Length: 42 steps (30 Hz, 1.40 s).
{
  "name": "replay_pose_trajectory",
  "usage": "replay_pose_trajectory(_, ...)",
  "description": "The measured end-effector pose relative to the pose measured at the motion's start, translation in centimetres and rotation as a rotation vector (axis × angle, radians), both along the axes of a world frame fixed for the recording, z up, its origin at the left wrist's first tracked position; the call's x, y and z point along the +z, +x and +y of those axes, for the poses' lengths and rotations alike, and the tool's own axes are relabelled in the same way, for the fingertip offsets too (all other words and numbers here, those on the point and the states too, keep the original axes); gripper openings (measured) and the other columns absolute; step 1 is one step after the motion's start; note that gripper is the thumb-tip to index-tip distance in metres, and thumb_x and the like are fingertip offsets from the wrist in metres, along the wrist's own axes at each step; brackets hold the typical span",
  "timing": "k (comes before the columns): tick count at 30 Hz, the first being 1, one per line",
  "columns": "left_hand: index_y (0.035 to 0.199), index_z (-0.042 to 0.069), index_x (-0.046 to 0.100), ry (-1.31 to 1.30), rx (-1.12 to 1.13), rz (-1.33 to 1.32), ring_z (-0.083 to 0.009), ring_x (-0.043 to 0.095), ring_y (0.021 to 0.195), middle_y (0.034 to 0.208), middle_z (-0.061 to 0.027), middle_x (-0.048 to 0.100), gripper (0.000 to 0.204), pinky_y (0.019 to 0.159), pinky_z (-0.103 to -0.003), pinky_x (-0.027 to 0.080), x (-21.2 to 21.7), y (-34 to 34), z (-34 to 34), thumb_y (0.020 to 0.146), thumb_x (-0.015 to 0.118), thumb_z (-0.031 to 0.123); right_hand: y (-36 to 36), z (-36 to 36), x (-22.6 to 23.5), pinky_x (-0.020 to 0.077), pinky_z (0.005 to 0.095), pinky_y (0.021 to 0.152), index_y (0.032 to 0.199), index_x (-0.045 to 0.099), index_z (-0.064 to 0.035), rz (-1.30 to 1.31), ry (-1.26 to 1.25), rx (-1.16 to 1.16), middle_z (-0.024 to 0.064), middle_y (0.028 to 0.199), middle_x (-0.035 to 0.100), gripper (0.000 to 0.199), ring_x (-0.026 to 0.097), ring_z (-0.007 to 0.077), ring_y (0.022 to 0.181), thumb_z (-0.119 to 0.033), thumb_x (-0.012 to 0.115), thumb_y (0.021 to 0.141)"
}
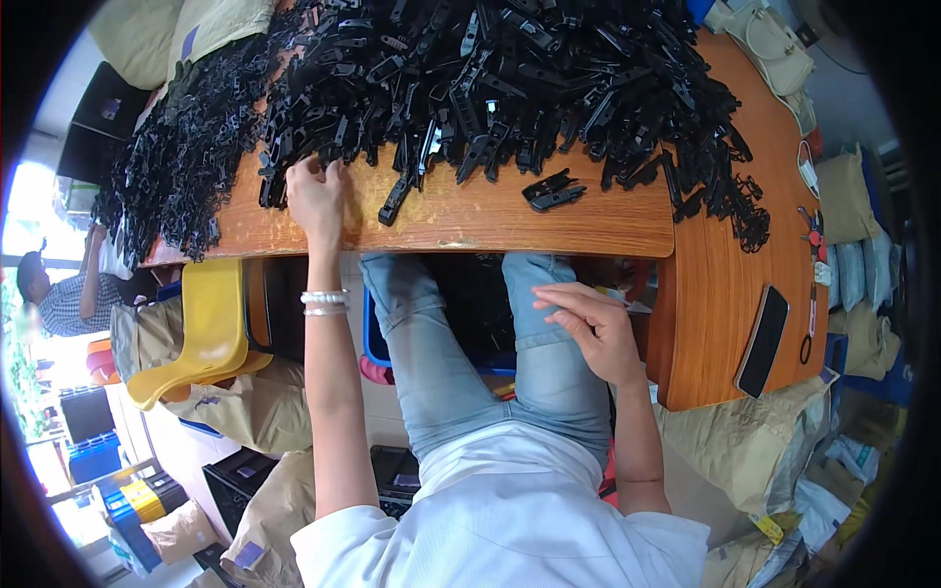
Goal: Sorting and inspecting small black plastic parts at a workbench.
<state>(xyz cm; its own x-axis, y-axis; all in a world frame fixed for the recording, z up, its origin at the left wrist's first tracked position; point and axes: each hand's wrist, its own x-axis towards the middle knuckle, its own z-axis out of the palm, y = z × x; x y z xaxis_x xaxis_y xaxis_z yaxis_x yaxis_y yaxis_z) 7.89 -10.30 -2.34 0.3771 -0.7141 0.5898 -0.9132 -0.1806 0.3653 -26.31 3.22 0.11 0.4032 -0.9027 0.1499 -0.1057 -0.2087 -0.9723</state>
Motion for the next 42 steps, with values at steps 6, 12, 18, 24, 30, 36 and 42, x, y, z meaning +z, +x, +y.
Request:
replay_pose_trajectory(6, 0.081, -0.001, 0.064, 0.13, -0.03, 0.232, -0.0263, 0.064, 0.068, 0.073, -0.0146, 0.065, 0.024, 0.066, -0.033, 0.049, -0.2, 2.0, -0.6, 0.073, 0.064, 0.022, -0.7, 0.9, 1.1, 0.0499, 0.0239, 0.068, 0.1, 0.062, 0.0017, 0.094, 0.026, -0.091, 0.0126, 0.098, 0.062, 0.019, 0.062, 0.0186, 0.085, -0.001, 0.054, 0.083)
replay_pose_trajectory(12, 0.084, -0.001, 0.06, 0.099, -0.021, 0.207, -0.0195, 0.061, 0.061, 0.068, -0.0115, 0.063, 0.016, 0.06, -0.031, 0.048, 0.8, 1.7, 2.9, 0.077, 0.058, 0.013, -5.5, 0.5, 2.6, 0.0454, 0.0198, 0.054, 0.099, 0.062, 0.0012, 0.146, 0.225, -0.495, 0.0087, 0.086, 0.063, 0.019, 0.059, 0.0102, 0.068, -0.007, 0.05, 0.087)
replay_pose_trajectory(18, 0.098, 0.0, 0.054, -0.094, -0.134, 0.896, -0.0117, 0.055, 0.058, 0.084, -0.0151, 0.061, 0.014, 0.054, -0.018, 0.045, -0.8, 3.1, 4.7, 0.087, 0.05, 0.007, -14.2, -5.1, 0.9, 0.0438, 0.0236, 0.057, 0.098, 0.062, 0.0001, 0.669, -0.199, -0.892, 0.0079, 0.081, 0.06, 0.018, 0.056, 0.0128, 0.065, -0.006, 0.052, 0.085)
replay_pose_trajectory(24, 0.115, 0.0, 0.049, -0.139, -0.734, 1.718, -0.0149, 0.059, 0.076, 0.104, -0.0185, 0.058, 0.028, 0.059, -0.02, 0.05, -0.4, 3.8, 5.6, 0.087, 0.049, 0.005, -17.0, -8.3, 0.5, 0.0404, 0.0377, 0.079, 0.104, 0.062, -0.0074, 1.218, -0.437, -0.974, 0.0114, 0.104, 0.054, 0.029, 0.051, 0.0279, 0.094, -0.001, 0.057, 0.076)
replay_pose_trajectory(30, 0.122, -0.007, 0.041, -0.069, -0.729, 1.739, -0.0179, 0.061, 0.084, 0.103, -0.0132, 0.059, 0.041, 0.071, -0.023, 0.054, 3.0, -0.3, 6.1, 0.083, 0.052, -0.001, -15.3, -4.1, 1.8, 0.0407, 0.0372, 0.083, 0.104, 0.061, -0.0053, 1.143, -0.333, -0.811, 0.0127, 0.104, 0.056, 0.027, 0.052, 0.0288, 0.096, -0.001, 0.057, 0.077)
replay_pose_trajectory(36, 0.114, -0.008, 0.049, 0.051, -0.783, 1.573, -0.017, 0.062, 0.072, 0.092, -0.0133, 0.061, 0.037, 0.064, -0.023, 0.054, 3.4, -3.4, 5.9, 0.078, 0.056, -0.007, -16.6, -2.5, 2.4, 0.0428, 0.0368, 0.074, 0.09, 0.061, 0.0005, 0.949, -0.361, -1.013, 0.0141, 0.086, 0.057, 0.014, 0.055, 0.0311, 0.082, -0.001, 0.056, 0.078)
replay_pose_trajectory(42, 0.109, -0.008, 0.053, 0.182, -0.829, 1.524, -0.0128, 0.056, 0.056, 0.079, -0.0102, 0.059, 0.036, 0.049, -0.021, 0.046, 4.0, -7.5, 6.9, 0.074, 0.058, -0.01, -16.4, -2.2, 2.9, 0.0437, 0.0343, 0.071, 0.083, 0.059, 0.0019, 1.042, -0.189, -0.876, 0.0139, 0.083, 0.056, 0.009, 0.056, 0.0294, 0.078, 0.0, 0.061, 0.075)
